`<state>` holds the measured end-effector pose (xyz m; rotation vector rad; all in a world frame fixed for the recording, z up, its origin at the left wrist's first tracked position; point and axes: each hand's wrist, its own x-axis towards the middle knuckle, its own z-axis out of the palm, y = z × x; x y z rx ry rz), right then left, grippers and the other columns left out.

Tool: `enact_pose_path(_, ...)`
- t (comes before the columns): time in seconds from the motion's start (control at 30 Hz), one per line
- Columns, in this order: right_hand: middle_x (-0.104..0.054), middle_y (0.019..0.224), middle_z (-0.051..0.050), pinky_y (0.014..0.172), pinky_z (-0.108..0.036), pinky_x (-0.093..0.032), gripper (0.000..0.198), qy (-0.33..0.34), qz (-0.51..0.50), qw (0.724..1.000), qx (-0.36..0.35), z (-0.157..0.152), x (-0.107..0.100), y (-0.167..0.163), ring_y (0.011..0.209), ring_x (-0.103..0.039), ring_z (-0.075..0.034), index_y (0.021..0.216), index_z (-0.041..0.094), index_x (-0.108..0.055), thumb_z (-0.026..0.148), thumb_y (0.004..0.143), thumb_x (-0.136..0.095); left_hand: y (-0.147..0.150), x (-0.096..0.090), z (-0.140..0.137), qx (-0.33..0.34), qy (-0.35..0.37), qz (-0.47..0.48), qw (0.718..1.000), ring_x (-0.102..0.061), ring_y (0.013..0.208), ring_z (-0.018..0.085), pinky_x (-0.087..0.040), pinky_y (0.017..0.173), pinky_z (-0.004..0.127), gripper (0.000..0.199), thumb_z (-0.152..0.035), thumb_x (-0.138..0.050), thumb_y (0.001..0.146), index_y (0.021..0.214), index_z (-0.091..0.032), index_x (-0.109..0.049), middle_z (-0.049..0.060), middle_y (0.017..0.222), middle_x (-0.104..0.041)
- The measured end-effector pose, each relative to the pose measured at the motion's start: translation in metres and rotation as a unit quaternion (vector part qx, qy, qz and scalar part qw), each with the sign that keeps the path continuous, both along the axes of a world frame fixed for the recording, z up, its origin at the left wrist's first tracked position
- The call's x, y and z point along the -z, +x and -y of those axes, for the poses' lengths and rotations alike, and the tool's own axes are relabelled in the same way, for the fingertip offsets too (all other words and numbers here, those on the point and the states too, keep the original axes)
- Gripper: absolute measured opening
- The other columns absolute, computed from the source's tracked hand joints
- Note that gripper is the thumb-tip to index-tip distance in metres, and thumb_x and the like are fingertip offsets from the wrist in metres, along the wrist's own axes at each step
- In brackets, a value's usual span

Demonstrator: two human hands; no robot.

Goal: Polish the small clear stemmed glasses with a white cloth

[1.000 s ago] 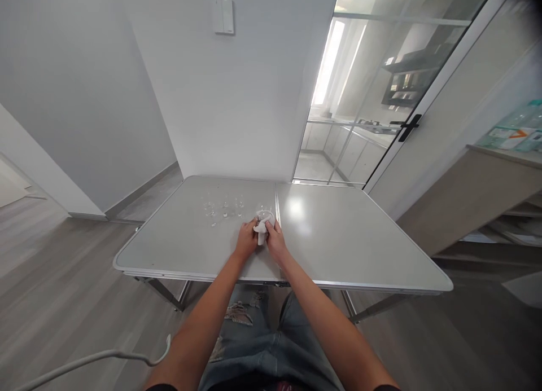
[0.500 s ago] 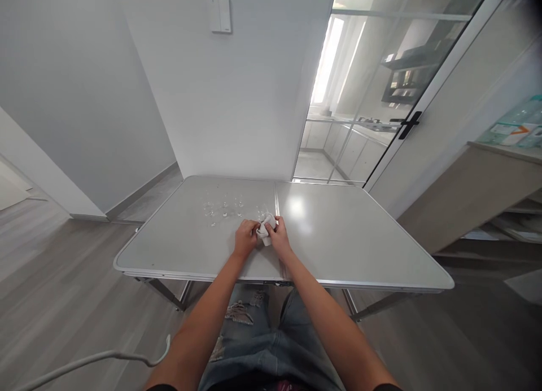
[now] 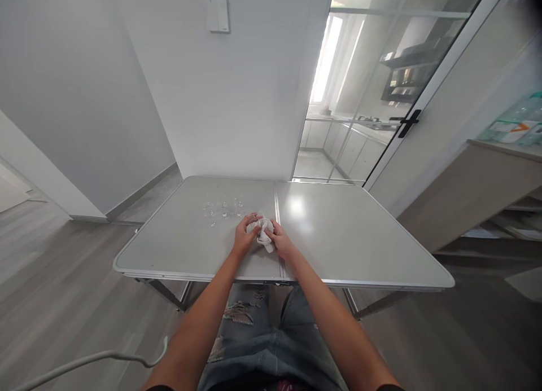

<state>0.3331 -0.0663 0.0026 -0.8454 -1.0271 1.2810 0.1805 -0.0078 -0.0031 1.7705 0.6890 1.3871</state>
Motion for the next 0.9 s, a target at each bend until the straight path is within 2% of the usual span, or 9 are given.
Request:
enact_pose_path(0.1,-0.057,0.075,0.005,0.061,-0.023,-0.039,0.035,0.035,0.133,0.989,0.047,0.003,-0.004,-0.001,0.068,-0.05,-0.014,0.091,0.024,-0.056,0.039,0.073,-0.082,0.001,0.002,-0.001,-0.017,-0.021,0.015,1.0,-0.06,0.127,0.029,-0.045,0.11,0.047,0.047,-0.055,-0.067,0.087,0.118,-0.02,-0.068,0.013,0.122,-0.072)
enact_pose_path(0.17,-0.055,0.074,0.004,0.062,-0.024,-0.037,0.03,0.068,0.223,0.966,0.112,0.005,-0.007,-0.004,0.068,-0.047,-0.015,0.087,0.025,-0.056,0.035,0.074,-0.081,0.001,0.004,-0.003,-0.031,-0.025,0.015,0.999,-0.06,0.127,0.029,-0.045,0.11,0.047,0.048,-0.056,-0.068,0.086,0.118,-0.02,-0.068,0.013,0.122,-0.072)
enact_pose_path(0.27,-0.056,0.079,0.002,0.067,-0.027,-0.038,0.021,0.106,0.272,0.938,0.186,0.009,-0.011,-0.011,0.073,-0.048,-0.018,0.088,0.027,-0.058,0.03,0.077,-0.076,0.001,0.005,-0.006,-0.038,-0.035,0.024,0.998,-0.063,0.122,0.03,-0.047,0.107,0.047,0.052,-0.06,-0.067,0.086,0.119,-0.02,-0.067,0.013,0.12,-0.073)
enact_pose_path(0.4,-0.061,0.078,0.004,0.064,-0.027,-0.04,0.042,0.06,0.182,0.971,0.142,0.01,-0.011,-0.013,0.068,-0.051,-0.017,0.11,0.028,-0.057,0.029,0.074,-0.078,0.001,0.004,-0.004,-0.034,-0.053,0.02,0.998,-0.066,0.118,0.03,-0.05,0.102,0.045,0.055,-0.064,-0.066,0.085,0.117,-0.019,-0.068,0.015,0.12,-0.073)
enact_pose_path(0.5,-0.064,0.079,0.002,0.063,-0.027,-0.045,0.038,-0.025,0.027,0.998,0.051,0.008,-0.009,-0.009,0.068,-0.055,-0.016,0.106,0.024,-0.061,0.031,0.073,-0.078,0.001,0.003,-0.002,-0.015,-0.062,0.024,0.998,-0.067,0.116,0.029,-0.05,0.102,0.045,0.057,-0.065,-0.064,0.085,0.119,-0.019,-0.067,0.014,0.117,-0.074)
enact_pose_path(0.6,-0.065,0.078,-0.001,0.065,-0.03,-0.051,0.024,-0.095,-0.117,0.987,-0.057,0.006,-0.003,-0.006,0.067,-0.057,-0.016,0.092,0.019,-0.066,0.035,0.077,-0.072,0.001,0.004,-0.002,0.01,-0.067,0.035,0.997,-0.069,0.111,0.029,-0.05,0.101,0.045,0.06,-0.067,-0.064,0.085,0.119,-0.018,-0.067,0.014,0.114,-0.075)
enact_pose_path(0.67,-0.065,0.076,-0.003,0.067,-0.032,-0.052,0.023,-0.114,-0.158,0.977,-0.083,0.006,0.001,-0.008,0.066,-0.058,-0.017,0.088,0.017,-0.067,0.036,0.077,-0.072,0.001,0.006,-0.003,0.013,-0.066,0.032,0.997,-0.069,0.111,0.029,-0.05,0.102,0.044,0.058,-0.066,-0.064,0.085,0.118,-0.018,-0.067,0.014,0.113,-0.075)
enact_pose_path(0.77,-0.067,0.078,-0.003,0.064,-0.029,-0.05,0.027,-0.092,-0.116,0.989,-0.022,0.004,0.003,-0.013,0.067,-0.058,-0.016,0.091,0.017,-0.068,0.037,0.075,-0.076,0.0,0.007,-0.004,0.005,-0.067,0.037,0.997,-0.069,0.111,0.028,-0.05,0.101,0.044,0.054,-0.06,-0.064,0.088,0.122,-0.018,-0.064,0.013,0.114,-0.075)
enact_pose_path(0.9,-0.067,0.085,-0.001,0.067,-0.026,-0.048,0.033,0.011,0.079,0.993,0.087,0.006,0.0,-0.014,0.075,-0.056,-0.017,0.1,0.022,-0.069,0.039,0.074,-0.078,0.001,0.007,-0.005,-0.03,-0.053,0.028,0.998,-0.069,0.111,0.028,-0.05,0.099,0.044,0.052,-0.056,-0.066,0.088,0.125,-0.019,-0.062,0.013,0.116,-0.074)
